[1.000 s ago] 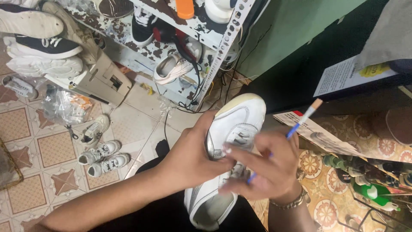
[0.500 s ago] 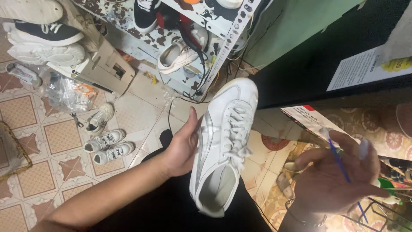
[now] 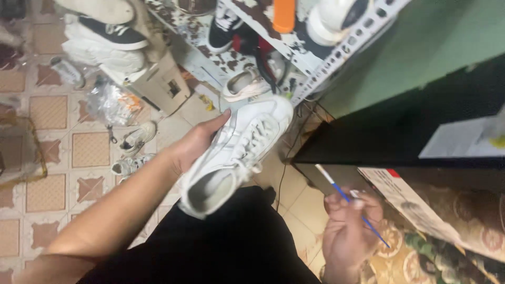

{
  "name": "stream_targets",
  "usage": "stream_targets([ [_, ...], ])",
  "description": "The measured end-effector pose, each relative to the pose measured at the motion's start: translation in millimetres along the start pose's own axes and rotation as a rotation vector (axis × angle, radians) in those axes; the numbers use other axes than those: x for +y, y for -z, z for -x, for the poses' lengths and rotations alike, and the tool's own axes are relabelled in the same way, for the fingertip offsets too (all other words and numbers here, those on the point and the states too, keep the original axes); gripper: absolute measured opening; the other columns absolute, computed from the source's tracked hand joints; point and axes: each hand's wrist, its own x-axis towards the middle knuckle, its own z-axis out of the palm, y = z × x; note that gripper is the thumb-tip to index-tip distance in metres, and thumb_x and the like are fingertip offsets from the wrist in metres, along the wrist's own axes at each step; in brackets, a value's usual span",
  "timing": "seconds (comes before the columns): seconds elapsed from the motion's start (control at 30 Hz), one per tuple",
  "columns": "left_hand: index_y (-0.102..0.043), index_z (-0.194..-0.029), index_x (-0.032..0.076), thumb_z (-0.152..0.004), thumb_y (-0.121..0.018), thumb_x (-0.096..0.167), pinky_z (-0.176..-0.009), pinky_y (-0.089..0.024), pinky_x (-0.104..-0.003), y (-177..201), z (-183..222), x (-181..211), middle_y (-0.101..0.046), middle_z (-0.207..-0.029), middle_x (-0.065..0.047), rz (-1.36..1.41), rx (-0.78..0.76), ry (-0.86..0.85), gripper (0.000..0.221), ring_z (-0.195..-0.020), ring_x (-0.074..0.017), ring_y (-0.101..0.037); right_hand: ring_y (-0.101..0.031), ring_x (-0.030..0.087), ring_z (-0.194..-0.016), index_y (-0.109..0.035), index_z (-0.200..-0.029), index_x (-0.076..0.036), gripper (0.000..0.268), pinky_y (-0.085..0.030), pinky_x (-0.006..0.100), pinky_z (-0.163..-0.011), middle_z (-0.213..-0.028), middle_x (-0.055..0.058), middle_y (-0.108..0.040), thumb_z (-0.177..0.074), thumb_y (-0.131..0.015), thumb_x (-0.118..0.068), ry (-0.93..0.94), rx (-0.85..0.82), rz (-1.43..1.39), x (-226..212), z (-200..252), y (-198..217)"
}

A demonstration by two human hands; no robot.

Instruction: Applying white paint to the midsole and toe box of a silver sneaker using a small paintbrush and then wiping it with a cloth.

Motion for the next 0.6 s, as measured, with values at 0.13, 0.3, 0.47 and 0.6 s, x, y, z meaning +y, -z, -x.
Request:
stream_targets([
  [0.13, -0.066, -0.128, -0.002, -0.105, -0.048, 0.046, -0.083, -0.059, -0.035, 4.6, 29.2, 15.4, -0.073, -0.114, -0.016, -0.175, 0.189, 0.083, 0.056, -0.09, -0.0218, -0.073, -0.069, 0.026, -0.091, -0.057, -0.12, 0.0, 0.022, -0.06, 0.039, -0.085, -0.112, 0.021, -0.065, -0.1, -0.059, 0.01, -0.107, -0.024, -0.061, 7.1, -4.6, -40.5],
  [0.3, -0.067, -0.126, 0.0, -0.103, -0.046, 0.048, -0.078, -0.059, -0.032, -11.5, 55.2, 11.3, -0.075, -0.109, -0.012, -0.382, 0.292, 0.091, 0.058, -0.086, -0.016, -0.072, -0.07, 0.023, -0.087, -0.055, -0.113, 0.0, 0.02, -0.063, 0.037, -0.08, -0.106, 0.02, -0.068, -0.101, -0.062, 0.014, 0.008, -0.22, 0.093, 11.8, -19.3, -91.0],
  [0.47, -0.066, -0.129, 0.0, -0.102, -0.042, 0.049, -0.078, -0.059, -0.032, -27.1, 69.7, 2.3, -0.075, -0.109, -0.012, -0.476, 0.266, 0.1, 0.061, -0.087, -0.0151, -0.072, -0.072, 0.021, -0.088, -0.053, -0.113, 0.0, 0.021, -0.065, 0.034, -0.08, -0.104, 0.019, -0.069, -0.102, -0.062, 0.016, 0.086, -0.355, 0.187, 12.8, -30.7, -121.7],
  [0.6, -0.065, -0.131, -0.001, -0.102, -0.04, 0.05, -0.081, -0.059, -0.03, -32.2, 80.6, -1.1, -0.075, -0.114, -0.012, -0.528, 0.233, 0.071, 0.064, -0.091, -0.0141, -0.072, -0.073, 0.021, -0.086, -0.053, -0.112, 0.002, 0.021, -0.064, 0.032, -0.08, -0.103, 0.019, -0.068, -0.101, -0.063, 0.016, 0.06, -0.441, 0.194, 11.4, -31.8, -130.1],
])
